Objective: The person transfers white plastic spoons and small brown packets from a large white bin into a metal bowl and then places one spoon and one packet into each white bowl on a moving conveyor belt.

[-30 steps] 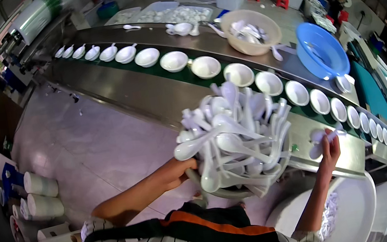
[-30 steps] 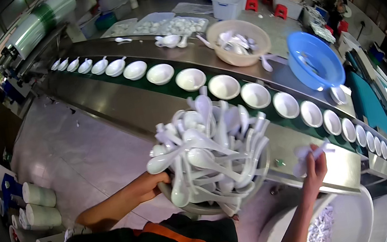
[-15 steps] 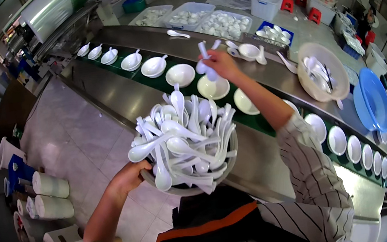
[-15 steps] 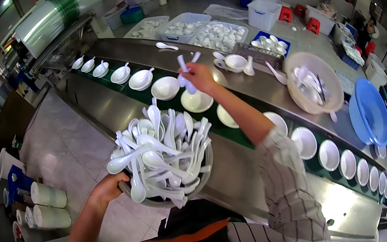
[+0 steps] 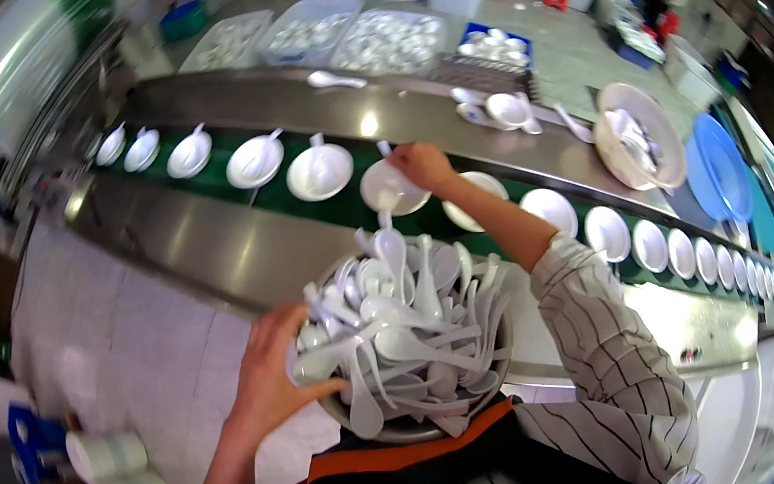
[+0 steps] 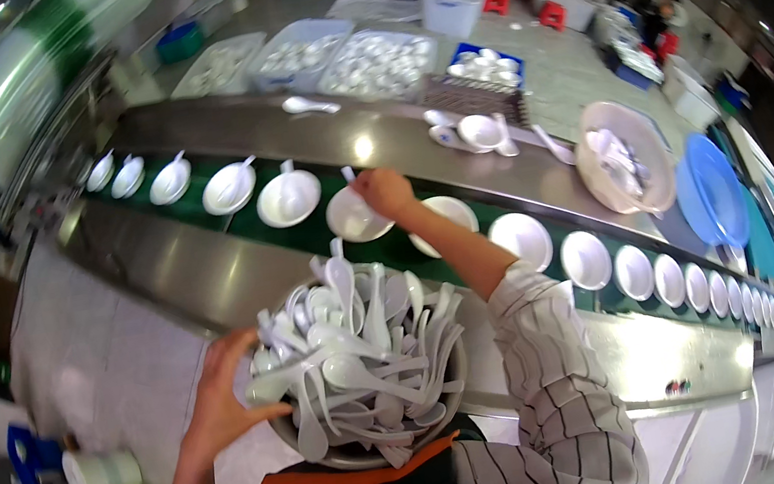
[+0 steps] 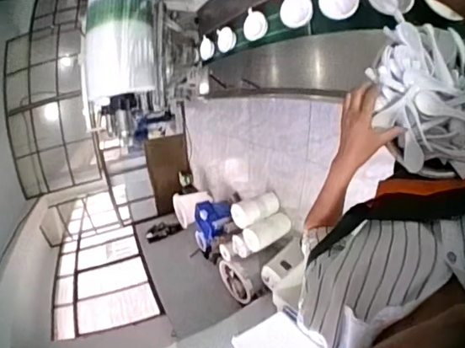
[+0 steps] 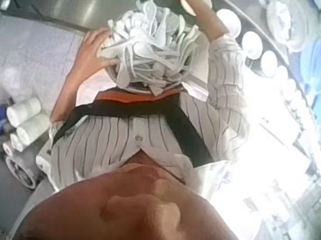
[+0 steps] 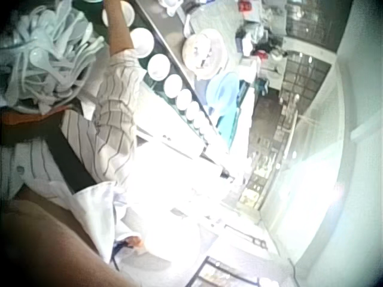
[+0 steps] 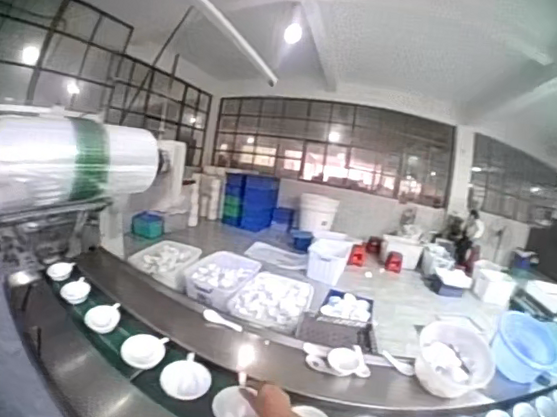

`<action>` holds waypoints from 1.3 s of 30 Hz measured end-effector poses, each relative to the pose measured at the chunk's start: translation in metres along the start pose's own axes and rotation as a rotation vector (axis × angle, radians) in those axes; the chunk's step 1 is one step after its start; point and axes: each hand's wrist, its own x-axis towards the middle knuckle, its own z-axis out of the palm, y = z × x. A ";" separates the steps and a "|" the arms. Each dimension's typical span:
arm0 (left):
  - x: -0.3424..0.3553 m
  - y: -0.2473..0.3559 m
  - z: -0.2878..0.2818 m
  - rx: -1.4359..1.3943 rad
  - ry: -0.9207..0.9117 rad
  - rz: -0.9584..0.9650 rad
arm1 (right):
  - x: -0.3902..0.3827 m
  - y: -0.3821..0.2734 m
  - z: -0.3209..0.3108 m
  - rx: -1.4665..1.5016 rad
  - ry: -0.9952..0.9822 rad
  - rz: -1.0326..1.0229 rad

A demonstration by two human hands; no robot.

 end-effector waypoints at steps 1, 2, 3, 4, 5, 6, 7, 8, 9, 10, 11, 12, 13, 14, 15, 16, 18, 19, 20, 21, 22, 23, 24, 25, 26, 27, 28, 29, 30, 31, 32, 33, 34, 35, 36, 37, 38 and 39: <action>0.007 -0.003 0.004 0.097 -0.038 0.076 | -0.006 0.004 -0.001 -0.010 0.003 0.011; 0.008 -0.006 0.011 0.196 -0.052 0.158 | -0.007 0.004 -0.004 0.054 -0.004 0.019; 0.010 -0.013 0.015 0.171 -0.066 0.164 | -0.014 -0.008 -0.007 0.276 -0.104 0.000; 0.013 -0.020 0.017 0.145 -0.079 0.177 | -0.022 -0.023 -0.015 0.562 -0.281 0.008; 0.012 -0.021 0.015 0.135 -0.094 0.181 | -0.035 -0.040 -0.027 0.773 -0.472 0.008; 0.016 -0.024 0.015 0.126 -0.114 0.181 | -0.052 -0.055 -0.040 0.822 -0.602 -0.029; 0.024 -0.027 0.016 0.116 -0.122 0.232 | -0.068 -0.066 -0.061 0.618 -0.616 -0.169; 0.031 -0.028 0.017 0.055 -0.188 0.281 | -0.086 -0.075 -0.081 0.412 -0.632 -0.296; 0.041 -0.028 0.018 -0.004 -0.259 0.329 | -0.102 -0.072 -0.091 0.371 -0.559 -0.300; 0.049 -0.028 0.014 -0.003 -0.273 0.353 | -0.114 -0.071 -0.094 0.341 -0.503 -0.317; 0.060 -0.026 0.010 -0.154 -0.399 0.193 | -0.121 -0.071 -0.098 0.330 -0.448 -0.258; 0.067 -0.026 0.001 -0.303 -0.519 0.023 | -0.127 -0.072 -0.100 0.325 -0.440 -0.249; 0.078 -0.037 -0.001 -0.347 -0.472 0.014 | -0.130 -0.072 -0.097 0.327 -0.383 -0.289; 0.089 -0.044 -0.002 -0.392 -0.419 0.002 | -0.131 -0.072 -0.095 0.327 -0.331 -0.332; 0.105 -0.030 -0.002 -0.701 -0.333 -0.123 | -0.130 -0.078 -0.090 0.351 -0.316 -0.276; 0.120 -0.034 0.004 -0.714 -0.243 -0.099 | -0.133 -0.083 -0.087 0.365 -0.344 -0.278; 0.181 -0.049 0.035 -0.641 -0.101 0.015 | -0.138 -0.087 -0.083 0.154 -0.210 -0.203; 0.211 -0.061 0.058 -0.612 -0.055 0.043 | -0.135 -0.084 -0.077 0.075 -0.205 -0.219; 0.235 -0.076 0.077 -0.611 -0.015 0.062 | -0.131 -0.084 -0.072 0.013 -0.206 -0.257; 0.256 -0.101 0.104 -0.751 0.033 0.199 | -0.130 -0.086 -0.071 0.019 -0.234 -0.261; 0.274 -0.119 0.118 -0.673 -0.001 0.110 | -0.127 -0.086 -0.074 0.005 -0.244 -0.267; 0.284 -0.121 0.131 -0.557 0.009 0.072 | -0.127 -0.079 -0.075 0.133 -0.199 -0.192; 0.287 -0.126 0.145 -0.581 0.075 0.068 | -0.124 -0.074 -0.077 0.256 -0.156 -0.121; 0.289 -0.128 0.153 -0.518 0.051 0.051 | -0.118 -0.066 -0.083 0.386 -0.110 -0.056; 0.286 -0.139 0.157 -0.392 0.051 0.036 | -0.109 -0.064 -0.088 0.519 -0.072 0.010; 0.283 -0.151 0.157 -0.249 0.123 0.080 | -0.096 -0.052 -0.090 0.531 0.006 0.036; 0.279 -0.161 0.157 -0.104 0.180 0.124 | -0.080 -0.035 -0.084 0.546 0.088 0.073; 0.275 -0.161 0.155 -0.045 0.239 0.052 | -0.066 -0.017 -0.078 0.593 0.068 0.147; 0.271 -0.170 0.150 0.125 0.265 0.010 | -0.055 -0.004 -0.068 0.640 0.043 0.213; 0.266 -0.169 0.150 0.212 0.458 0.084 | -0.049 0.013 -0.052 0.646 0.038 0.216; 0.262 -0.163 0.150 0.297 0.651 0.166 | -0.045 0.030 -0.036 0.677 -0.010 0.291; 0.258 -0.146 0.144 0.294 0.643 0.176 | -0.043 0.043 -0.029 0.705 -0.051 0.371; 0.249 -0.120 0.132 0.088 0.385 0.128 | -0.043 0.049 -0.028 0.709 -0.042 0.382; 0.236 -0.098 0.116 -0.108 0.127 0.070 | -0.045 0.049 -0.026 0.659 -0.046 0.371; 0.223 -0.086 0.103 -0.353 -0.146 0.014 | -0.047 0.044 -0.024 0.612 -0.054 0.357; 0.206 -0.075 0.088 -0.428 -0.374 -0.036 | -0.052 0.031 -0.031 0.542 -0.085 0.290; 0.191 -0.075 0.085 -0.493 -0.469 0.014 | -0.057 0.016 -0.041 0.545 -0.098 0.288; 0.178 -0.072 0.083 -0.502 -0.469 0.009 | -0.062 0.000 -0.053 0.427 -0.276 0.213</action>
